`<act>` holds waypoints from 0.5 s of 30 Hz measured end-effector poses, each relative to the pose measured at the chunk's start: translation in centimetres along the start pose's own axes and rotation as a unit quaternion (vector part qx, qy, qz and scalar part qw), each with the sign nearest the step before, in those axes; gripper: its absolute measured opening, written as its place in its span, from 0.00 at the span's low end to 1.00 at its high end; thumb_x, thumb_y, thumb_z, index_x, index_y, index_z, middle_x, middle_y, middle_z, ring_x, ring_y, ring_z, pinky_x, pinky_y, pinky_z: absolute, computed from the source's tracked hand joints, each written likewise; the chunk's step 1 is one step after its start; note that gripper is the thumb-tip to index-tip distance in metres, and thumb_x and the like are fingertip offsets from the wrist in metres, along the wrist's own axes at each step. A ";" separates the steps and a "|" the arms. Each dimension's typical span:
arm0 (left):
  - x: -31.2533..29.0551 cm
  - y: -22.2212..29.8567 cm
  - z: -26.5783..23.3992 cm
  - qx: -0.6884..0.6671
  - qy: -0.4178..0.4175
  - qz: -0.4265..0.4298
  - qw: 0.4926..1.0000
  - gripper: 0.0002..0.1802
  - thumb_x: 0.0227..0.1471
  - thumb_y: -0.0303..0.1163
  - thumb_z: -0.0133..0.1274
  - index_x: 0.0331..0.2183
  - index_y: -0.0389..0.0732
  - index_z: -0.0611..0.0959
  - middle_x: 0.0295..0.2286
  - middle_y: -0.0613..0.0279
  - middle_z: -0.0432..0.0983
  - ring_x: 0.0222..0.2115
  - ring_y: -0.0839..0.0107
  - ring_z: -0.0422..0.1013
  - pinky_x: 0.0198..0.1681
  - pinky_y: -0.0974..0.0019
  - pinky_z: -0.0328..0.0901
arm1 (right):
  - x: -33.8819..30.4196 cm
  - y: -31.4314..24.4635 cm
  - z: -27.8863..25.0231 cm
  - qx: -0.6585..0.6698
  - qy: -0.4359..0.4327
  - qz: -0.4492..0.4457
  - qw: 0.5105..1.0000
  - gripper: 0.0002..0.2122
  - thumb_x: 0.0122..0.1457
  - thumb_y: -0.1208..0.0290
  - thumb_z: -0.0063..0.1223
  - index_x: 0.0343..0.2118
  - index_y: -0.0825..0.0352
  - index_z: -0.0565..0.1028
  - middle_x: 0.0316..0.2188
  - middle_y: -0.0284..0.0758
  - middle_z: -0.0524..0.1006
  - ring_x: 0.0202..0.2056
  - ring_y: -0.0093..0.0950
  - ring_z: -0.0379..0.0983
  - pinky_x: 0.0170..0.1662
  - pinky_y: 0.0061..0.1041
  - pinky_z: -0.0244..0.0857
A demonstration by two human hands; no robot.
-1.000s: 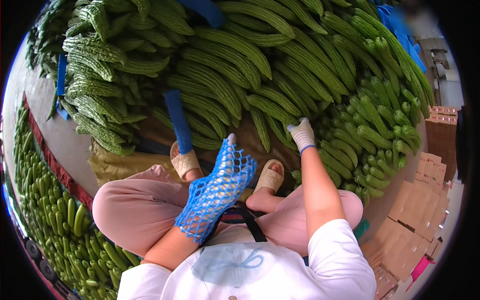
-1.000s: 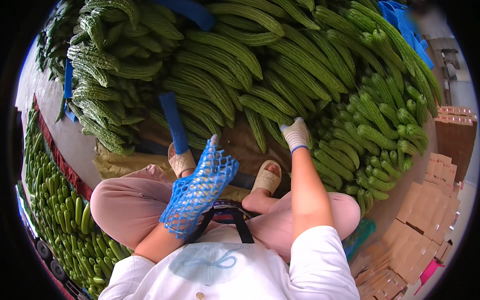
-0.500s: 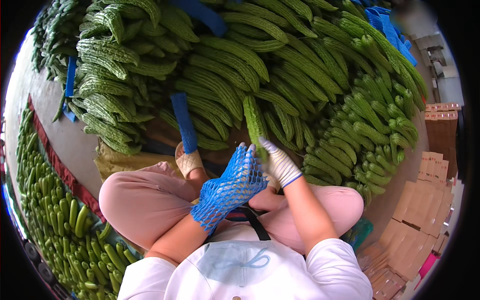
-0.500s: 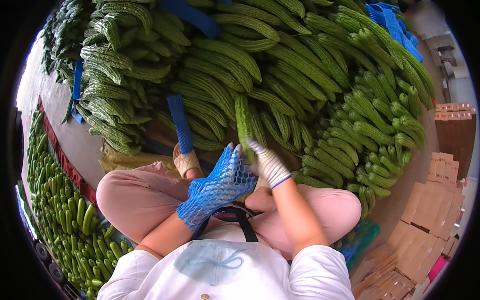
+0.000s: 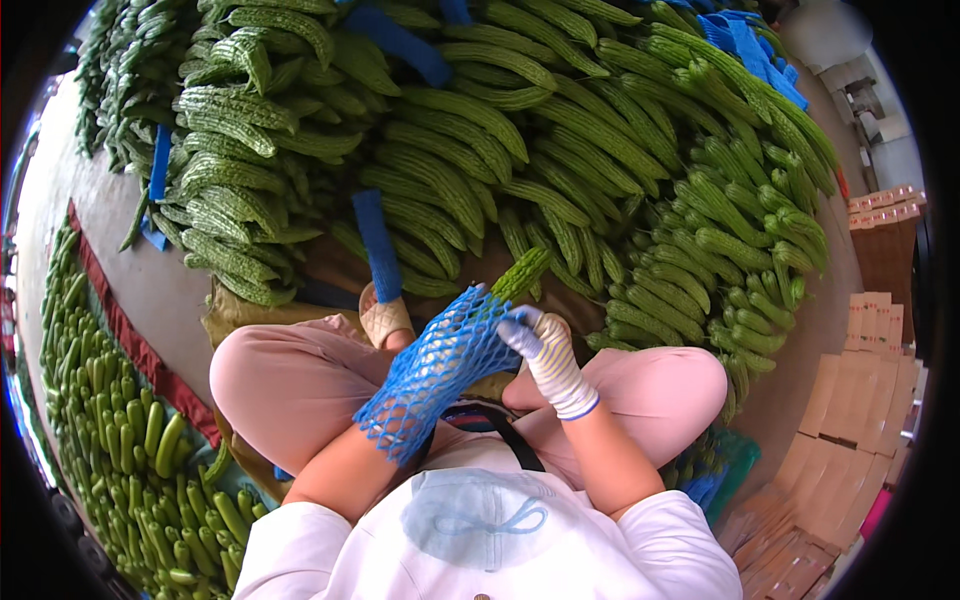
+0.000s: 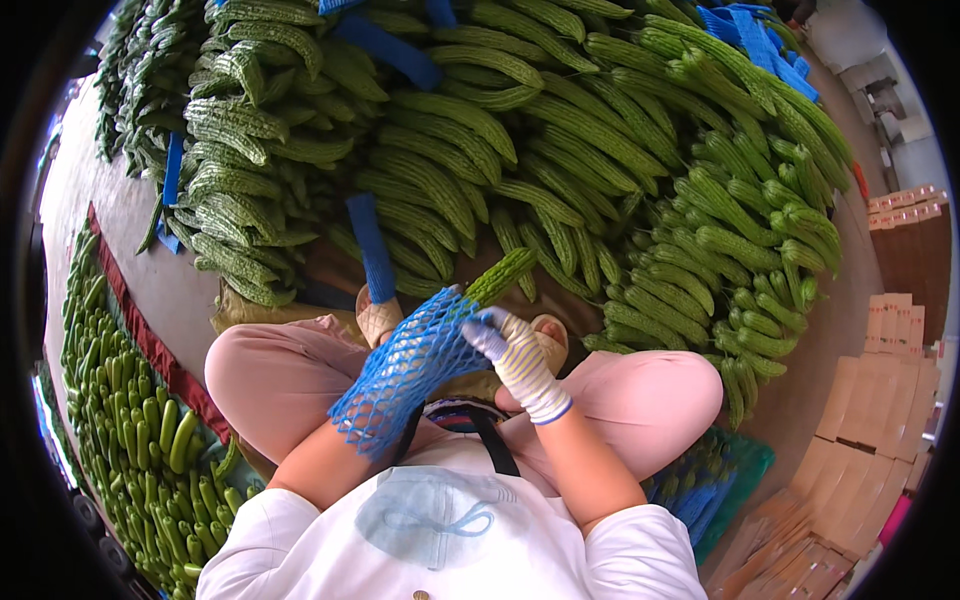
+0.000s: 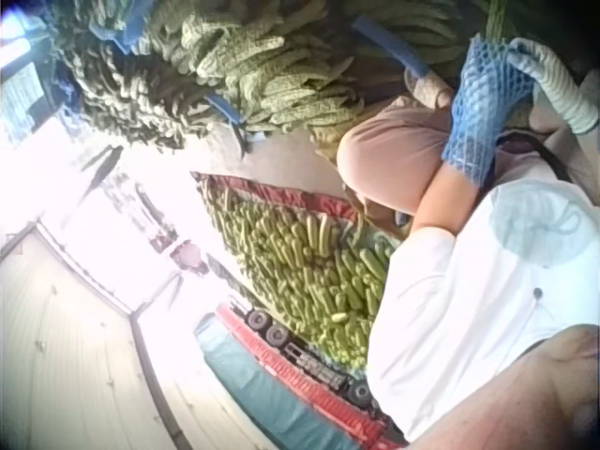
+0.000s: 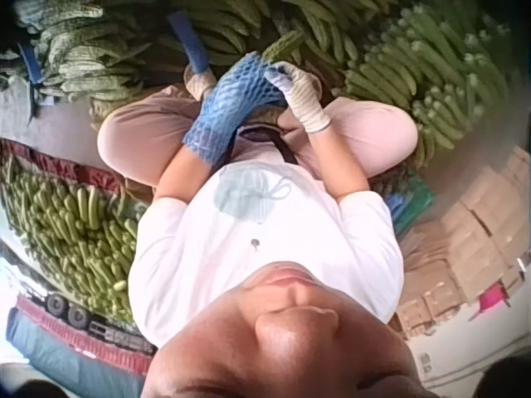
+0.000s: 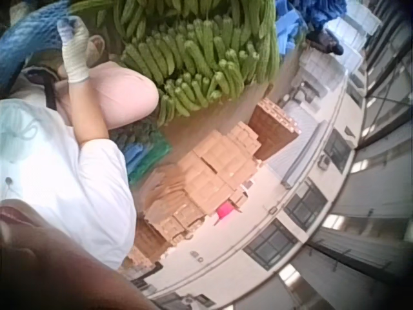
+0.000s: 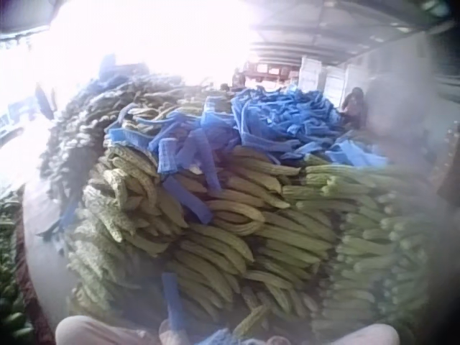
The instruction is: The person is packing bitter melons into blue foam protective nets.
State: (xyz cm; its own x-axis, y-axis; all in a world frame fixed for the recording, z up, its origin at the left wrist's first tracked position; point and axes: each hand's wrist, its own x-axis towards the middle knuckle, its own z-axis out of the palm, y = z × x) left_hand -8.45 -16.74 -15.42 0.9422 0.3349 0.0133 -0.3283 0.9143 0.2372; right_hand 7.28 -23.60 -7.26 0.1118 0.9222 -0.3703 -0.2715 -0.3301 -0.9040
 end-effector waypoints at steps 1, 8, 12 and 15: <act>0.2 -1.0 0.9 -0.035 0.032 0.032 0.998 0.26 0.60 0.32 0.44 0.58 0.37 0.63 0.56 0.53 0.61 0.55 0.64 0.61 0.62 0.58 0.52 | 0.5 0.9 0.1 0.081 0.095 0.002 0.992 0.06 0.58 0.66 0.57 0.30 0.63 0.77 0.23 0.18 0.72 0.26 0.09 0.62 0.30 0.11 0.57; -6.4 -3.2 3.0 0.062 0.173 0.079 0.980 0.23 0.58 0.25 0.43 0.55 0.34 0.65 0.52 0.51 0.65 0.51 0.65 0.64 0.53 0.66 0.62 | 4.7 2.1 -4.3 -0.047 0.216 -0.034 0.975 0.09 0.57 0.66 0.58 0.31 0.68 0.77 0.22 0.23 0.72 0.24 0.12 0.61 0.28 0.16 0.58; -3.8 1.8 15.9 0.037 0.356 0.057 0.932 0.23 0.52 0.18 0.46 0.52 0.33 0.68 0.46 0.59 0.69 0.45 0.71 0.68 0.49 0.72 0.64 | 4.0 1.3 -5.1 -0.052 0.354 -0.003 0.934 0.12 0.56 0.63 0.58 0.37 0.66 0.75 0.28 0.26 0.74 0.28 0.15 0.64 0.32 0.18 0.61; -4.3 0.8 15.7 0.119 0.354 0.066 0.925 0.27 0.52 0.19 0.45 0.55 0.34 0.65 0.49 0.56 0.68 0.48 0.69 0.67 0.50 0.70 0.63 | 3.0 1.9 -5.0 0.129 0.302 -0.011 0.944 0.16 0.57 0.61 0.58 0.43 0.65 0.72 0.36 0.26 0.74 0.32 0.15 0.66 0.36 0.20 0.64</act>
State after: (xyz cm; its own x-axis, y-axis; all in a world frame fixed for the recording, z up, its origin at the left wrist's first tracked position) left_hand -11.66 -21.06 -0.07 0.5867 0.5819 -0.5632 -0.3334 0.8073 0.4869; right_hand 11.91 -22.45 -11.20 0.6237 0.6194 -0.4768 -0.4785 -0.1798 -0.8595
